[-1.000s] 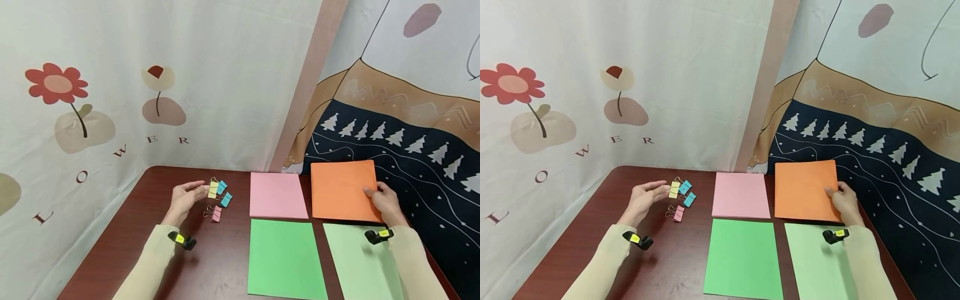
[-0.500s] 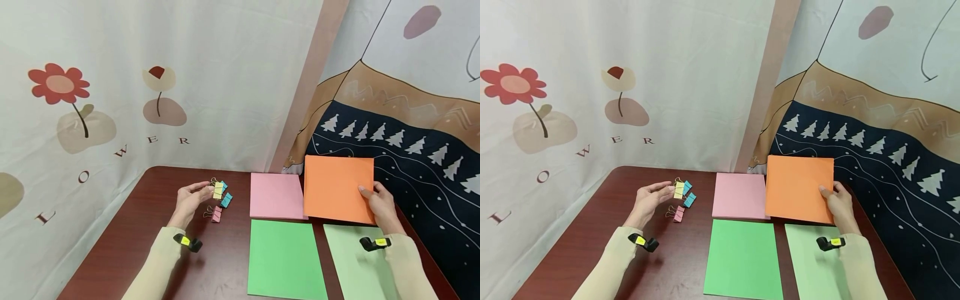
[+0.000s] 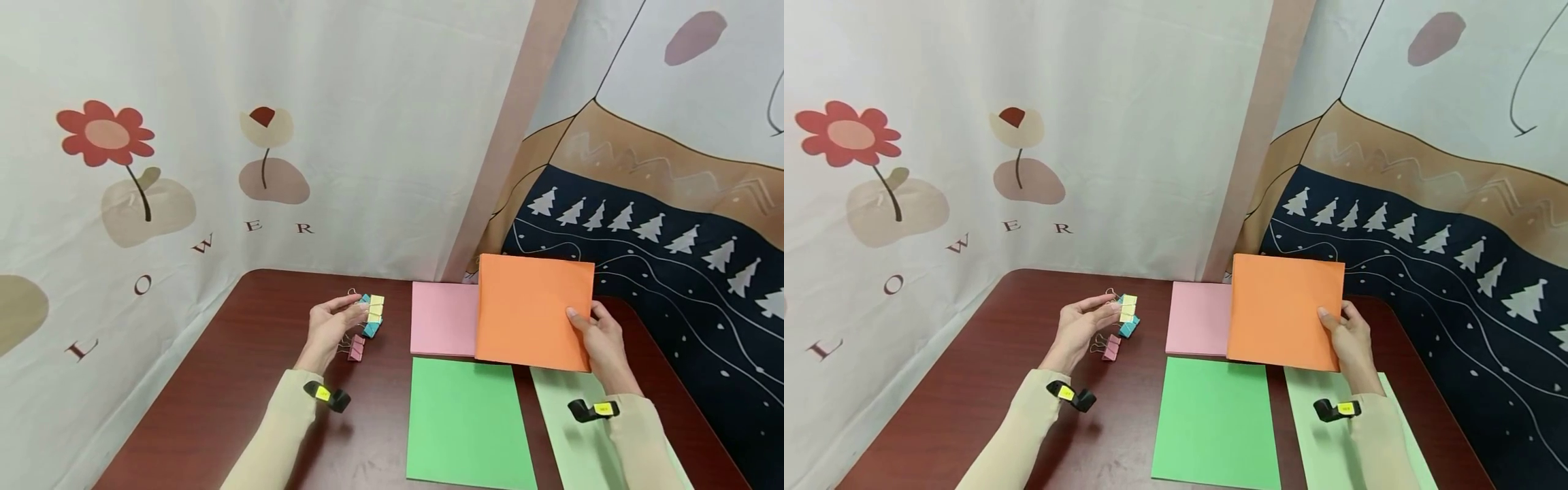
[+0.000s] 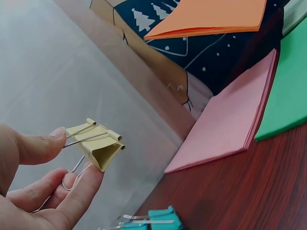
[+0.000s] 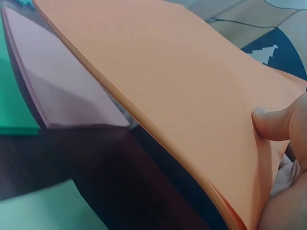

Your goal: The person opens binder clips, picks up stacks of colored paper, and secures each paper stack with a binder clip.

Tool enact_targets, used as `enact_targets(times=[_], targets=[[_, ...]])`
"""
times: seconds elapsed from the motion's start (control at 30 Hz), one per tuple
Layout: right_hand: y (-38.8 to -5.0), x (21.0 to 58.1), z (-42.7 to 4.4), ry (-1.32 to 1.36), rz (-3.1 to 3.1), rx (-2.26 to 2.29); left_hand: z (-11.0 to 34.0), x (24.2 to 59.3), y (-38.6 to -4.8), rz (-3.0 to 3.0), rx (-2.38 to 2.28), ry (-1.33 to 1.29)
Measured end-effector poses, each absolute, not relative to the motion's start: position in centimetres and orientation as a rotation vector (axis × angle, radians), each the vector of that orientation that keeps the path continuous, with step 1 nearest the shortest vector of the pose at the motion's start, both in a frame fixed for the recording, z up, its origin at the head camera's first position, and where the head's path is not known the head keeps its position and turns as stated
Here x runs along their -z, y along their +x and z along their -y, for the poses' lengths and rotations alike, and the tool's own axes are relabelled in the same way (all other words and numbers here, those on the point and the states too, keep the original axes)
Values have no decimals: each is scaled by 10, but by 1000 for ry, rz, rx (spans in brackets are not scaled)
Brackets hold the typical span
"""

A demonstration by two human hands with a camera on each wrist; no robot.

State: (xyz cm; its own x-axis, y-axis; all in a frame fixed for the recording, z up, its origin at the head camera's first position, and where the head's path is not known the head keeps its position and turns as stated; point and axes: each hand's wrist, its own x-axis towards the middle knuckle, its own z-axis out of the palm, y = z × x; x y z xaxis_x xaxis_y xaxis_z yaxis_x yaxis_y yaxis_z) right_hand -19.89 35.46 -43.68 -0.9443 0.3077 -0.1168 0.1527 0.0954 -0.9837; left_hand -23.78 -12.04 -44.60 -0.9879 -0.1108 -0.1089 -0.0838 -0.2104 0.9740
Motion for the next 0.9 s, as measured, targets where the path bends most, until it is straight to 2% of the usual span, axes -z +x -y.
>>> enact_targets(times=[0.6, 0.9], targets=[[-193, 442, -326, -421, 2116, -2123, 81, 447, -236, 1995, 2411, 244], [-195, 443, -311, -397, 2084, -2161, 65, 456, -237, 1785, 2537, 187]])
